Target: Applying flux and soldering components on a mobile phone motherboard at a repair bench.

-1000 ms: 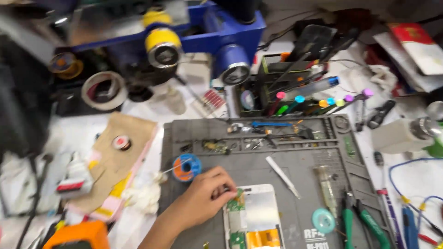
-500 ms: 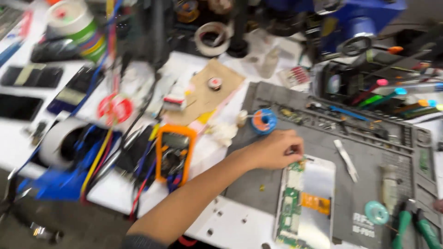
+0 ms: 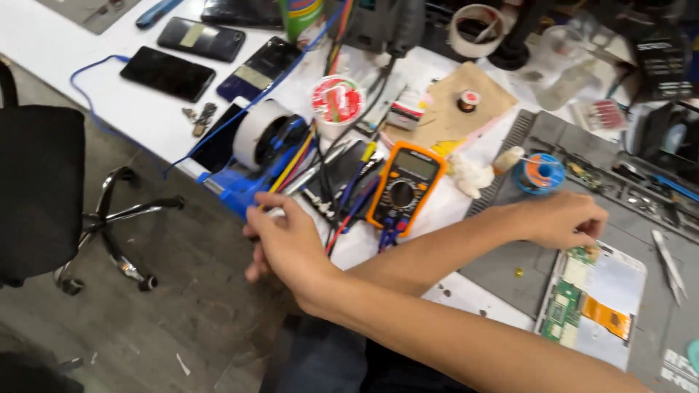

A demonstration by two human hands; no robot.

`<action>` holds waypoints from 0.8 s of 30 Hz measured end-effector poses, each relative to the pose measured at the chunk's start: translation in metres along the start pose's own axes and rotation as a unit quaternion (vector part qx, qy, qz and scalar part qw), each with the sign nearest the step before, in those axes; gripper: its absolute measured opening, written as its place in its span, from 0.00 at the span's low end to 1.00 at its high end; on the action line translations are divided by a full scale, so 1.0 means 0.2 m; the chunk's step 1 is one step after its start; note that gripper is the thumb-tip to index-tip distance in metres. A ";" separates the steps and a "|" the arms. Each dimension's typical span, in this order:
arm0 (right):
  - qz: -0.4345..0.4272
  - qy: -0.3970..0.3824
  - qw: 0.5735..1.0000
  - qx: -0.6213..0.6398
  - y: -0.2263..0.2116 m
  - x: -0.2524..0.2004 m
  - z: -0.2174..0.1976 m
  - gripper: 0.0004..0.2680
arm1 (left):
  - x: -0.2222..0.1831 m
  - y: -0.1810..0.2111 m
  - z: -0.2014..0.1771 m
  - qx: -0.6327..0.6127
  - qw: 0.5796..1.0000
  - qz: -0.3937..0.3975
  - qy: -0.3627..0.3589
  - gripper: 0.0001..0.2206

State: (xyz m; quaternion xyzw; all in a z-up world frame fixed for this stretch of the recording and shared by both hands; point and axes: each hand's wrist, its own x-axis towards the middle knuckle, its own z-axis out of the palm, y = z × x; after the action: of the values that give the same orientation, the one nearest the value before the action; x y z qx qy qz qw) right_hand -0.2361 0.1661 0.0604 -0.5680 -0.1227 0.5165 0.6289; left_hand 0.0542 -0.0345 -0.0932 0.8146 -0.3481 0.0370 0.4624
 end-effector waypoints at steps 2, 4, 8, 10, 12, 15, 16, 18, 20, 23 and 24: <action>0.031 0.080 0.993 0.087 0.00 0.12 0.11 0.16 | 0.02 -0.01 0.02 -0.020 0.999 -0.010 -0.026 0.04; 0.055 0.124 0.983 0.127 0.02 0.18 0.16 0.17 | 0.04 -0.06 0.08 -0.038 0.999 -0.015 -0.034 0.04; 0.027 0.138 0.983 0.119 -0.01 0.25 0.18 0.20 | 0.07 0.04 0.08 -0.041 0.999 0.017 0.009 0.05; 0.006 0.144 0.982 0.123 -0.05 0.27 0.23 0.20 | 0.04 0.09 -0.04 -0.050 0.997 -0.034 -0.050 0.07; 0.014 0.193 0.959 0.205 -0.05 0.25 0.28 0.08 | 0.05 0.09 0.00 0.012 0.999 -0.039 -0.031 0.03; 0.008 0.245 0.940 0.237 -0.05 0.24 0.37 0.09 | -0.06 0.29 -0.15 -0.017 0.991 -0.108 -0.072 0.03; 0.007 0.252 0.937 0.243 -0.08 0.22 0.37 0.09 | -0.03 0.26 -0.13 -0.022 0.991 -0.105 -0.080 0.03; 0.030 0.287 0.941 0.175 -0.13 0.20 0.39 0.09 | 0.00 0.18 -0.08 -0.002 0.997 -0.064 -0.050 0.04; -0.040 0.322 0.939 0.118 -0.02 0.23 0.43 0.07 | 0.03 0.14 -0.04 -0.022 0.998 -0.051 -0.043 0.06; -0.104 0.334 0.934 0.070 0.08 0.23 0.48 0.05 | 0.01 0.16 -0.07 -0.046 0.996 -0.058 -0.045 0.07; -0.100 0.316 0.940 0.084 0.10 0.23 0.50 0.05 | 0.00 0.18 -0.09 -0.053 0.994 -0.075 -0.059 0.06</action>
State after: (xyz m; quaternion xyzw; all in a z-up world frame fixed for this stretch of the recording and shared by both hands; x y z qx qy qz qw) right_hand -0.2999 0.2575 0.0566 -0.6315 0.0699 0.2533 0.7295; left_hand 0.0376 -0.0323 -0.0553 0.8137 -0.3139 -0.0645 0.4850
